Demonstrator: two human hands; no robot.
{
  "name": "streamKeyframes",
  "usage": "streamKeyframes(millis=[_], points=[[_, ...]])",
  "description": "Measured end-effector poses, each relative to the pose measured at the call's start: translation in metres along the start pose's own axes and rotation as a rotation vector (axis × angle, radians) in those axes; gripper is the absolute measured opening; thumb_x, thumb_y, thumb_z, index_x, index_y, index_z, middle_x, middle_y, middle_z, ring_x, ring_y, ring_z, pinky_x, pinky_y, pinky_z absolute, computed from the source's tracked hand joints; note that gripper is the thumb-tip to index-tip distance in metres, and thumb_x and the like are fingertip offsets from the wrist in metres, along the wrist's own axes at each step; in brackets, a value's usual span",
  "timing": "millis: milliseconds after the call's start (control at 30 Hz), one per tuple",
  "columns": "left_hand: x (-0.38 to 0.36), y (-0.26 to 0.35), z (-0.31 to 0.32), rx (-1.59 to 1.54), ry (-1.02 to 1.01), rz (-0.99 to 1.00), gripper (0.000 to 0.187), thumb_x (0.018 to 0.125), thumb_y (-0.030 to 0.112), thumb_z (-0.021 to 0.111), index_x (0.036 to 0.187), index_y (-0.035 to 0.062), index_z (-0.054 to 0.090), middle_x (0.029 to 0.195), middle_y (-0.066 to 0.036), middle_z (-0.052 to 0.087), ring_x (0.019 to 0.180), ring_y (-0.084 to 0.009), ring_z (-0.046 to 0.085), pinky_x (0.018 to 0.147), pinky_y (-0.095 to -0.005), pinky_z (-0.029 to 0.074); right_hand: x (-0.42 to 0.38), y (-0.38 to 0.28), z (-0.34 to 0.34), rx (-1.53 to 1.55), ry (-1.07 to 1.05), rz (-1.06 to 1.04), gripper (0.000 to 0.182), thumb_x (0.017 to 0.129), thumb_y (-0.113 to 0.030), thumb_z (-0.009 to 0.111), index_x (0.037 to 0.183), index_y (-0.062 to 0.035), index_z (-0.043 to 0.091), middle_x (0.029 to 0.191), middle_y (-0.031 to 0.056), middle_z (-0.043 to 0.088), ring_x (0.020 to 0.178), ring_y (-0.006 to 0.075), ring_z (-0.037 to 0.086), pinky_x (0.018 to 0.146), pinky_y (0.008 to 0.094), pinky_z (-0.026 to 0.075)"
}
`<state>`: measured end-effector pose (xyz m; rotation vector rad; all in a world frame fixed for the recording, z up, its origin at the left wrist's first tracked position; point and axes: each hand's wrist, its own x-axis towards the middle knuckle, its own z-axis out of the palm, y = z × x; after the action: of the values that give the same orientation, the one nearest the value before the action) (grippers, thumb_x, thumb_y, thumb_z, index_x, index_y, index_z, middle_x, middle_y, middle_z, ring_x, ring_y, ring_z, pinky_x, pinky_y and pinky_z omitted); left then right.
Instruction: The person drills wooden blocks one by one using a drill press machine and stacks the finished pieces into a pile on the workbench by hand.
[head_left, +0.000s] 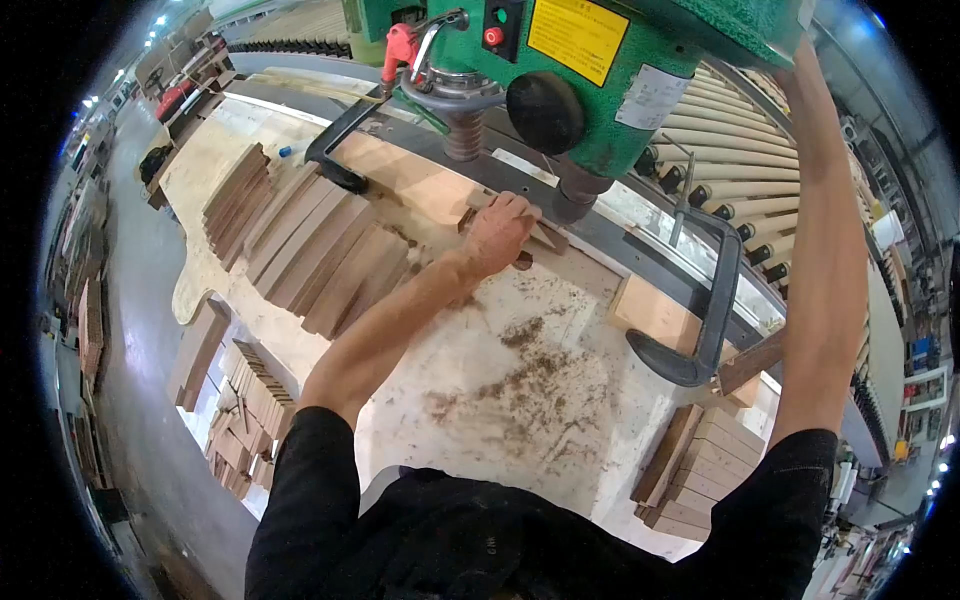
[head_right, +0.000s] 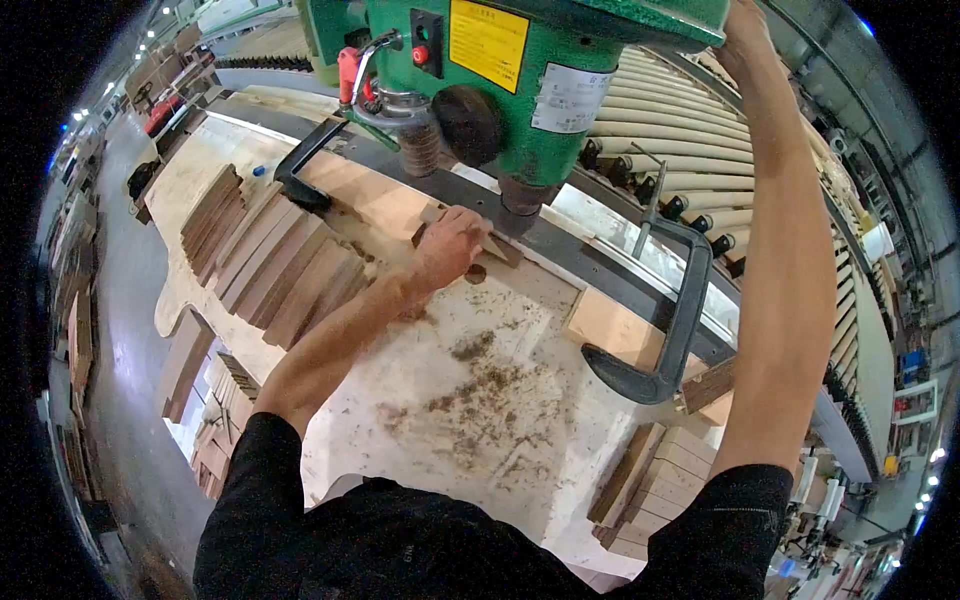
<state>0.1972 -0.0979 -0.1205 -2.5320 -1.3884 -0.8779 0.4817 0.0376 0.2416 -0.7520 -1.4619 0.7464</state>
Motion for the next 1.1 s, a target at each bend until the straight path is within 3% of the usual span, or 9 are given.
streamKeyframes(millis=[100,200,233,333,467,633,967,1033,1100], points=[[-0.005,-0.004,0.008,-0.042,0.050,0.015,0.025,0.084,0.012,0.068,0.108,0.0074,0.064,0.108,-0.008,0.057,0.109,-0.0312,0.053,0.094,-0.0418,0.047,0.002,0.001,-0.008,-0.023,0.009,-0.006,0.033,0.099,-0.025,0.057,0.122,-0.0007,0.058,0.106,0.0109,0.066,0.091,0.0204,0.065,0.078,0.0368,0.055],[-0.004,0.003,0.016,0.000,-0.205,0.020,0.029,0.082,0.014,0.070,0.109,0.0078,0.063,0.112,-0.009,0.057,0.111,-0.0315,0.053,0.094,-0.0438,0.047,0.006,0.004,-0.009,-0.053,0.011,0.022,0.035,0.101,-0.023,0.054,0.129,-0.0007,0.055,0.113,0.0116,0.065,0.098,0.0224,0.066,0.083,0.0393,0.057],[-0.013,0.018,0.014,-0.145,0.011,0.018,0.032,0.079,0.015,0.071,0.108,0.0068,0.062,0.112,-0.009,0.059,0.111,-0.0318,0.053,0.093,-0.0448,0.047,0.008,0.004,-0.008,-0.013,0.031,0.070,0.036,0.098,-0.018,0.059,0.130,-0.0012,0.057,0.116,0.0109,0.066,0.101,0.0208,0.066,0.086,0.0362,0.055],[-0.017,0.008,0.036,-0.096,0.149,0.079,0.027,0.078,0.017,0.071,0.102,0.0078,0.065,0.111,-0.008,0.059,0.112,-0.0313,0.053,0.090,-0.0436,0.047,0.009,0.002,-0.007,0.027,0.055,0.111,0.039,0.096,-0.015,0.065,0.131,-0.0015,0.059,0.117,0.0096,0.068,0.102,0.0180,0.066,0.086,0.0320,0.055],[-0.004,0.006,-0.005,-0.089,0.032,-0.165,0.013,0.076,0.013,0.074,0.086,0.0078,0.067,0.112,-0.008,0.057,0.116,-0.0306,0.050,0.097,-0.0428,0.042,0.017,0.010,-0.018,0.033,-0.021,0.081,0.041,0.095,-0.018,0.066,0.132,-0.0018,0.059,0.114,0.0078,0.068,0.096,0.0160,0.067,0.080,0.0300,0.056],[0.002,0.007,-0.007,-0.036,0.099,-0.178,0.062,0.078,0.023,0.076,0.130,0.0007,0.052,0.126,-0.015,0.054,0.129,-0.0341,0.044,0.110,-0.0452,0.035,0.011,0.007,-0.027,-0.086,0.044,0.102,0.037,0.097,-0.022,0.062,0.129,-0.0021,0.061,0.108,0.0065,0.068,0.090,0.0144,0.068,0.078,0.0286,0.056],[0.001,-0.015,0.005,0.102,-0.074,-0.046,0.059,0.083,0.025,0.073,0.131,-0.0016,0.052,0.139,-0.018,0.052,0.133,-0.0347,0.046,0.113,-0.0451,0.035,-0.127,0.050,-0.117,-0.715,-0.242,0.219,0.046,0.099,-0.040,0.060,0.121,-0.0010,0.068,0.100,0.0102,0.073,0.099,0.0180,0.068,0.089,0.0336,0.053],[0.002,-0.019,0.011,0.131,-0.097,-0.030,0.059,0.083,0.026,0.072,0.132,-0.0010,0.052,0.141,-0.018,0.051,0.135,-0.0349,0.045,0.114,-0.0442,0.035,-0.158,0.083,-0.114,-0.856,-0.292,0.215,0.039,0.096,-0.034,0.064,0.111,0.0010,0.070,0.085,0.0032,0.070,0.080,0.0104,0.061,0.073,0.0282,0.048],[0.003,-0.021,0.009,0.139,-0.117,-0.034,0.060,0.083,0.026,0.072,0.132,-0.0007,0.052,0.142,-0.018,0.050,0.135,-0.0349,0.045,0.114,-0.0438,0.035,-0.170,0.130,-0.109,-0.740,-0.385,0.292,0.031,0.096,-0.021,0.065,0.111,0.0059,0.068,0.085,0.0047,0.069,0.079,0.0110,0.059,0.074,0.0273,0.048]])
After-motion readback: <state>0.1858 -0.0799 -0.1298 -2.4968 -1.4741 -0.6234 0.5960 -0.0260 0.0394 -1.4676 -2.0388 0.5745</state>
